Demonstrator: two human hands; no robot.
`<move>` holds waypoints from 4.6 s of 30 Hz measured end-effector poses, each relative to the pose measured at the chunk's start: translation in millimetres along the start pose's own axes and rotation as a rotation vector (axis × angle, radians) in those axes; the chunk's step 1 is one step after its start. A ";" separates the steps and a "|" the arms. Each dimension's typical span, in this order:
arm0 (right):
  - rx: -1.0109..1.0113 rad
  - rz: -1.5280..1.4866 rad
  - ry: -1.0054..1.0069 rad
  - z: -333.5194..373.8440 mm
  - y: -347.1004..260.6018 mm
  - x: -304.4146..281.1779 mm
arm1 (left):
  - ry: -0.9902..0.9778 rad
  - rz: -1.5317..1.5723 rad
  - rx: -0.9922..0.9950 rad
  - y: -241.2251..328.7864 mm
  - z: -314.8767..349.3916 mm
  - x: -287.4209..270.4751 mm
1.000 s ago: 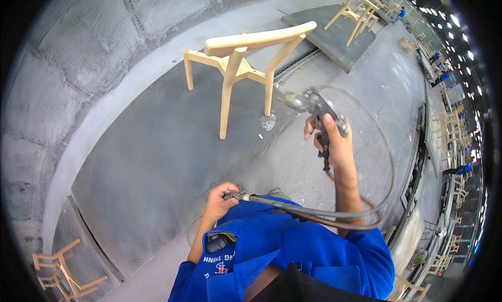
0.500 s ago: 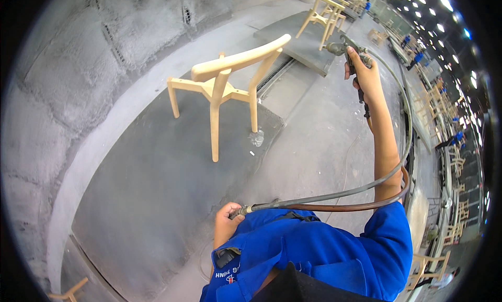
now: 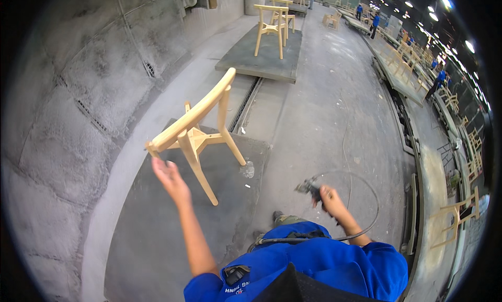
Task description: The person uses a spray gun to apply a finish to multiple wooden chair frames. They pick up each chair, rotate it to cover all sides, and place it back on the floor after spraying.
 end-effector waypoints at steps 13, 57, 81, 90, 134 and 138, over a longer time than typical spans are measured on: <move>-0.027 -0.095 -0.097 -61.7 11.0 8.3 | -0.421 -0.366 0.184 84.3 7.9 12.1; 0.443 -0.655 0.049 -333.5 145.9 88.3 | -0.562 -0.299 -1.058 -89.5 386.7 15.8; 0.537 -0.784 -0.204 -253.1 113.8 149.6 | -0.574 -0.284 -0.936 -11.8 283.1 53.2; 0.556 -0.655 -0.266 -199.0 119.7 171.4 | -0.797 -0.333 -0.944 -19.1 310.5 36.3; 0.820 -1.031 -0.619 -228.4 290.2 466.0 | -0.538 -0.401 -1.276 -126.9 374.8 -46.9; 0.874 -0.644 -0.314 -245.0 337.4 494.1 | -0.476 -0.429 -1.314 -134.2 374.1 -57.7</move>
Point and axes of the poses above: each hand's wrist, its own z-axis away from the middle knuckle, its own x-axis out of the palm, y = z × x, the point moved 8 cm from there along -z, towards the middle knuckle, and after that the axes turned 1 degree about -z, right-handed, at the moved point
